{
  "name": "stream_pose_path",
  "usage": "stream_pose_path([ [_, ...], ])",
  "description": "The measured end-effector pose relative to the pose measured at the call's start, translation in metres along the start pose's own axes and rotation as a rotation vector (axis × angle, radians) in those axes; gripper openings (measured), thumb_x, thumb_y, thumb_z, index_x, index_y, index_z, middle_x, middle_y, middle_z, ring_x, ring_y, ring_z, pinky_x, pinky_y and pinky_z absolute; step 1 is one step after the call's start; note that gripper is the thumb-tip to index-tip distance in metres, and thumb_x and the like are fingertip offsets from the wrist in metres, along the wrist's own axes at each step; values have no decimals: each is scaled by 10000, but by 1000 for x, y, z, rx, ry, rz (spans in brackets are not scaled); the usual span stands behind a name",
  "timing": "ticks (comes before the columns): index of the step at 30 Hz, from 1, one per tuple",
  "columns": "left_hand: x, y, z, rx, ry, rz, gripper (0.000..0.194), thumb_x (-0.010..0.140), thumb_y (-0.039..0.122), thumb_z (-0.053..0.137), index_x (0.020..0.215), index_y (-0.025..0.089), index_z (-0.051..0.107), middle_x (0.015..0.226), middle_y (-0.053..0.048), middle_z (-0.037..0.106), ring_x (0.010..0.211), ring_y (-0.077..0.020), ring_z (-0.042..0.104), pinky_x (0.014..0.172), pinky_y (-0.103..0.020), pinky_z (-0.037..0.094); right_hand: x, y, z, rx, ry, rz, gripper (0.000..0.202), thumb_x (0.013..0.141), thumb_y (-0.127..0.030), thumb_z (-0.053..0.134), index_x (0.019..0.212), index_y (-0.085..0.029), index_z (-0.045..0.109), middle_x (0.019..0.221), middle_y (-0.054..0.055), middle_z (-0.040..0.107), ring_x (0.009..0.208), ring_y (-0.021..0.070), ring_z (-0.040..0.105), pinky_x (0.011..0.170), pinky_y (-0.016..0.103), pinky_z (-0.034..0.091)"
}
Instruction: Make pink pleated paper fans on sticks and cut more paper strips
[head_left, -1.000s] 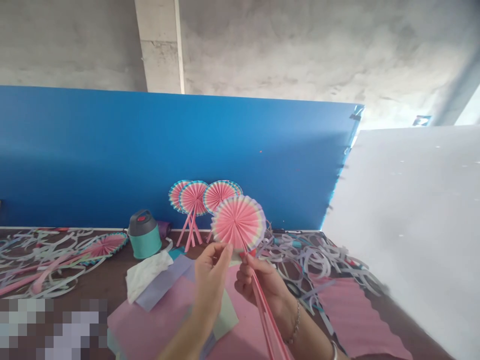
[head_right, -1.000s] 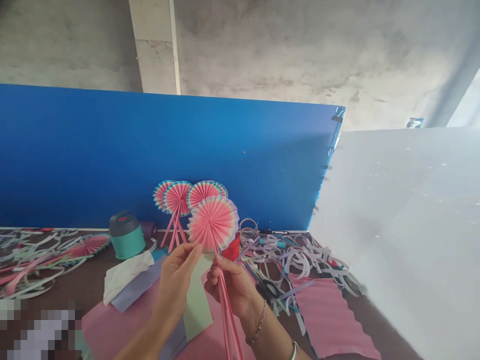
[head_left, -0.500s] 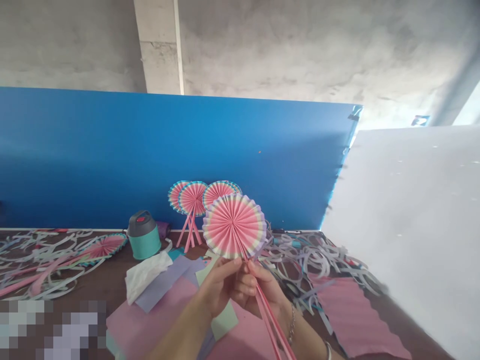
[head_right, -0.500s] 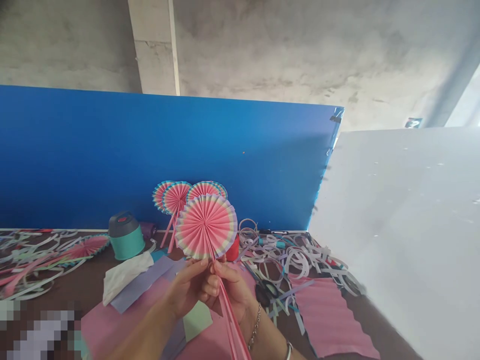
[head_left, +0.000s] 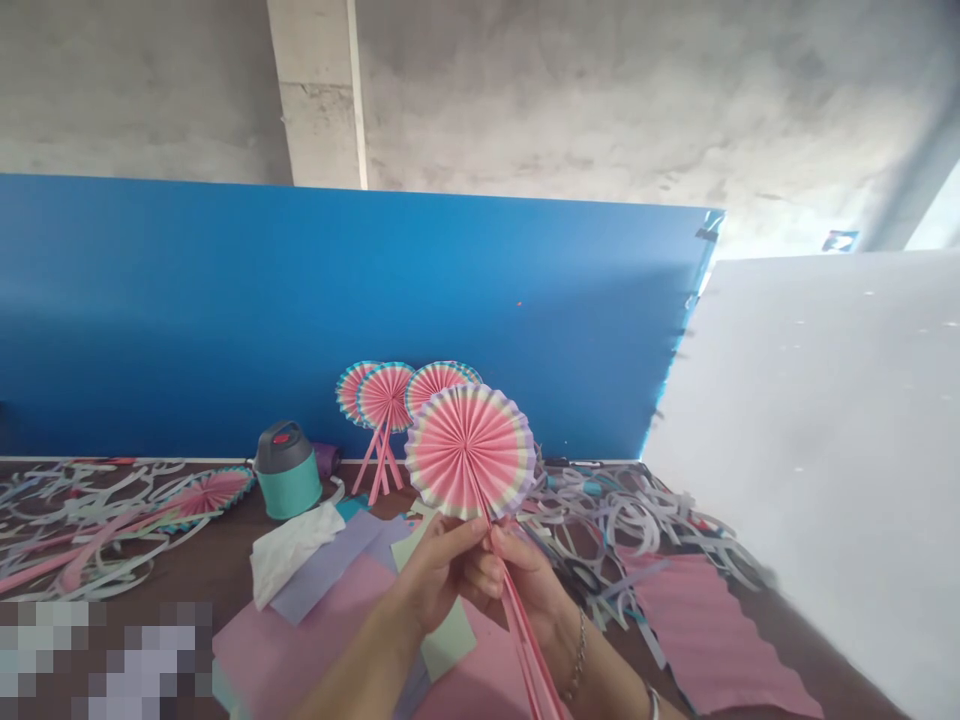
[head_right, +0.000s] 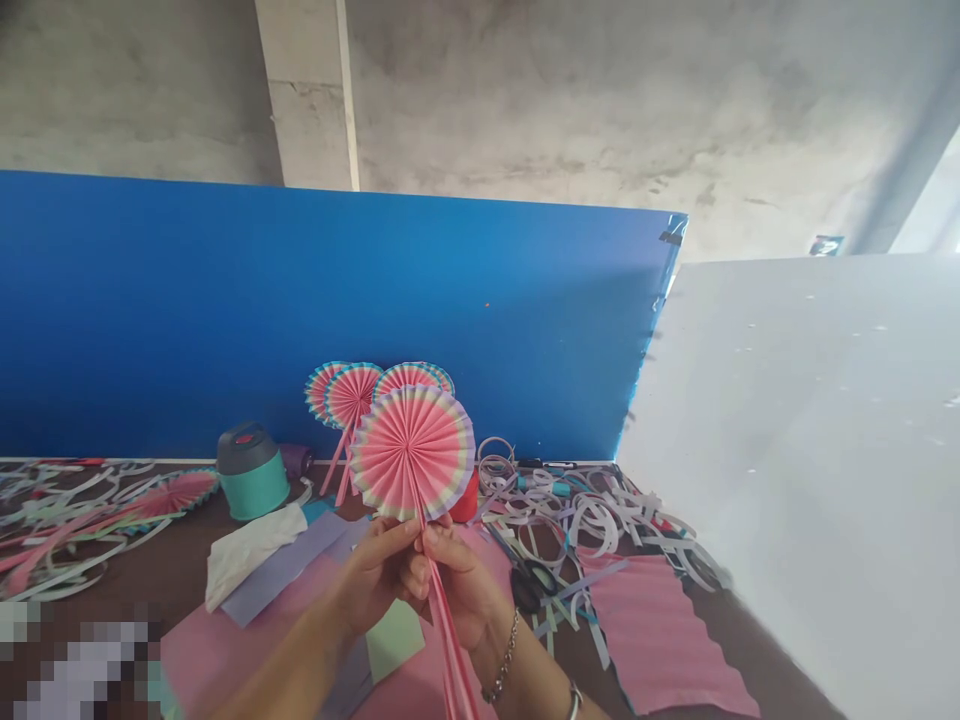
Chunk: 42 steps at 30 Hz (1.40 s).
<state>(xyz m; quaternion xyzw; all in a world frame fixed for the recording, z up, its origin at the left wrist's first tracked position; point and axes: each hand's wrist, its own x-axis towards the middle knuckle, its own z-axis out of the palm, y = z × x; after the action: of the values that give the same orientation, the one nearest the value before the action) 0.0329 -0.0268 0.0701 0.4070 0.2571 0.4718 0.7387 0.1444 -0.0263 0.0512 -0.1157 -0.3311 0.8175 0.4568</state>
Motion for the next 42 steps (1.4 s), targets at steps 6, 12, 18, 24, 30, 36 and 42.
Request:
stream_pose_path([
  [6, 0, 9, 2, 61, -60, 111, 379, 698, 449, 691, 527, 134, 567, 401, 5, 507, 334, -105, 496, 393, -223, 355, -2, -16, 8, -378, 51, -68, 369, 692, -491, 712, 637, -146, 593, 443, -14, 560, 436, 102, 495, 557, 254, 369],
  [12, -1, 18, 7, 60, 1, 169, 319, 635, 420, 753, 606, 133, 616, 529, 22, 497, 432, -90, 462, 411, -229, 380, -5, -36, 17, -684, 126, -124, 390, 701, -501, 698, 585, -158, 554, 503, 5, 598, 540, 143, 573, 649, 301, 431],
  [18, 3, 16, -2, 31, 45, 235, 185, 682, 312, 752, 724, 144, 684, 704, -37, 648, 719, -164, 591, 724, -291, 460, -7, -42, 26, -910, 378, -336, 447, 699, -548, 668, 500, -169, 537, 479, -14, 529, 494, 117, 488, 549, 268, 390],
  [24, 2, 14, -3, -15, -91, 160, 181, 777, 296, 679, 850, 132, 698, 796, -64, 670, 750, -165, 609, 769, -298, 446, -11, -42, 38, -787, 444, -402, 340, 678, -464, 711, 583, -169, 573, 559, -7, 542, 536, 107, 455, 538, 246, 372],
  [30, 2, 6, -1, -200, -94, 23, 153, 779, 271, 685, 879, 158, 663, 803, -25, 615, 665, -113, 569, 690, -280, 453, -12, -41, 37, -681, 443, -362, 285, 691, -419, 709, 658, -163, 589, 571, -38, 460, 507, 83, 360, 502, 236, 333],
  [36, 0, 6, 8, -315, -65, -16, 107, 830, 264, 613, 871, 166, 609, 814, -12, 564, 615, -73, 475, 620, -237, 401, -11, -43, 37, -750, 525, -440, 240, 710, -369, 682, 640, -166, 573, 575, -32, 471, 546, 94, 372, 524, 226, 327],
  [42, -6, 10, 17, -192, 1, 63, 108, 802, 247, 609, 783, 155, 556, 728, 9, 512, 579, -67, 403, 563, -213, 339, -12, -43, 34, -778, 527, -435, 240, 740, -360, 651, 630, -171, 552, 565, -41, 448, 549, 93, 353, 531, 225, 316],
])
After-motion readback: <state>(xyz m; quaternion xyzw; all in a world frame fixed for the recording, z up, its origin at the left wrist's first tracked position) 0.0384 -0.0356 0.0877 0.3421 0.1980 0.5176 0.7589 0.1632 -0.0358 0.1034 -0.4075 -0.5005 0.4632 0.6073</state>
